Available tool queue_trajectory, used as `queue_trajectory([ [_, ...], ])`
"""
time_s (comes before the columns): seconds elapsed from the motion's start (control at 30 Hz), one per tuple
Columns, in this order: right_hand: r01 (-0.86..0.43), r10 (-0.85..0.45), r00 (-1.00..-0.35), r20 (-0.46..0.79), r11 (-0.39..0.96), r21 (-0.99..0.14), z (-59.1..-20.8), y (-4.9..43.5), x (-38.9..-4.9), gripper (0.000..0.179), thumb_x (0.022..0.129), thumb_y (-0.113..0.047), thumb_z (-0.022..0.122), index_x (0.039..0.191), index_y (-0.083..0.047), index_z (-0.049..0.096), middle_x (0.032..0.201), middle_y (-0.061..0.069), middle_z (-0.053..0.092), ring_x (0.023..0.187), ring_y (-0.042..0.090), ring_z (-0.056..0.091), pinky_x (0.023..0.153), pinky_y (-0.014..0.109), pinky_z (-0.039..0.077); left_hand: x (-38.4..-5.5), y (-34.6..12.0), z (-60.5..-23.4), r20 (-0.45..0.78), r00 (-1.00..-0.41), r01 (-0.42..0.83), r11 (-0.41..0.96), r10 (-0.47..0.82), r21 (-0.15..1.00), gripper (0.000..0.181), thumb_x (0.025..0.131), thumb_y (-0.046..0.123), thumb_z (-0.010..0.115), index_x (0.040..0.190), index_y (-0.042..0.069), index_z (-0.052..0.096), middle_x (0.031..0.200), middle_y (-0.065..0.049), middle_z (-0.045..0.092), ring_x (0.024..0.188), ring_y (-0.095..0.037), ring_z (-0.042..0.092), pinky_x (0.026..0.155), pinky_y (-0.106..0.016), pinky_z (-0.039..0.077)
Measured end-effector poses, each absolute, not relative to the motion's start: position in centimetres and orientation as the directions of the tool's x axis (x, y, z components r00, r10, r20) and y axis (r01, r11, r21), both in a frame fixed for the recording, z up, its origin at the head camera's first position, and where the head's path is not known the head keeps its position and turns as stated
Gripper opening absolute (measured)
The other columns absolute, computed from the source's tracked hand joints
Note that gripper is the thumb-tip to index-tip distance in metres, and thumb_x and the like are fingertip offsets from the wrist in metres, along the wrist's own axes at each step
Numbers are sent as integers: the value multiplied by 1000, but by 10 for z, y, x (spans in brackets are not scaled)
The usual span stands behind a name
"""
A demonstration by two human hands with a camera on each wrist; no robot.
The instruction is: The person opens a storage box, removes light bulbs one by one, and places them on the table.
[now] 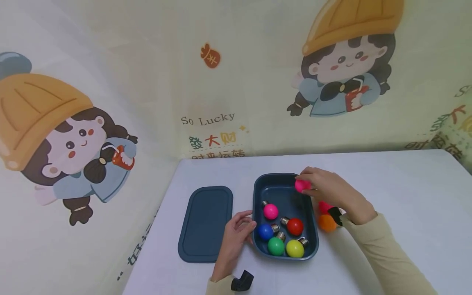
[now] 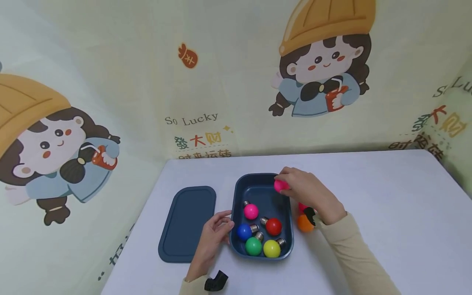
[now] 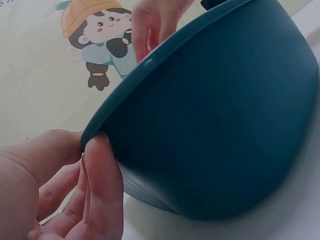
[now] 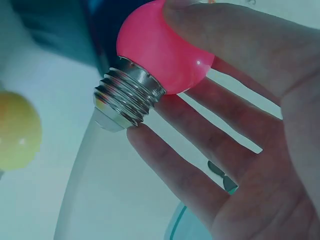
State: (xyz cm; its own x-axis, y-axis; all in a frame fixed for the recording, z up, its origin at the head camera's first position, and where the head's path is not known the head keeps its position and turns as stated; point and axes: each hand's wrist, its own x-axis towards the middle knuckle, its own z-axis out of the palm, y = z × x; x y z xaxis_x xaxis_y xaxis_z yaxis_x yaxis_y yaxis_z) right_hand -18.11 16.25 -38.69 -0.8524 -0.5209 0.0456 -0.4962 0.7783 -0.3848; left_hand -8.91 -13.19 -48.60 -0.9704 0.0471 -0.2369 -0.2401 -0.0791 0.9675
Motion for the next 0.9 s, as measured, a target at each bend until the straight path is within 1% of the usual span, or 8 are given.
queue_trajectory([
  [0.3, -498, -512, -856, 73, 778, -383, -389, 175, -185, 38, 78, -12, 84, 114, -9, 72, 111, 13, 67, 101, 30, 64, 78, 45, 59, -90, -134, -487, -238, -970, -241, -83, 49, 967, 44, 89, 16, 75, 129, 5, 61, 99, -5, 61, 75, -10, 60, 55, -23, 51],
  [0.9, -435, -472, -882, 2, 810, -393, -403, 195, -197, 43, 80, -10, 82, 120, -1, 67, 116, 19, 64, 105, 36, 63, 79, 46, 59, -88, -134, -487, -230, -972, -234, -77, 56, 969, 42, 92, 17, 72, 130, 6, 60, 101, -6, 62, 75, -11, 62, 56, -22, 51],
])
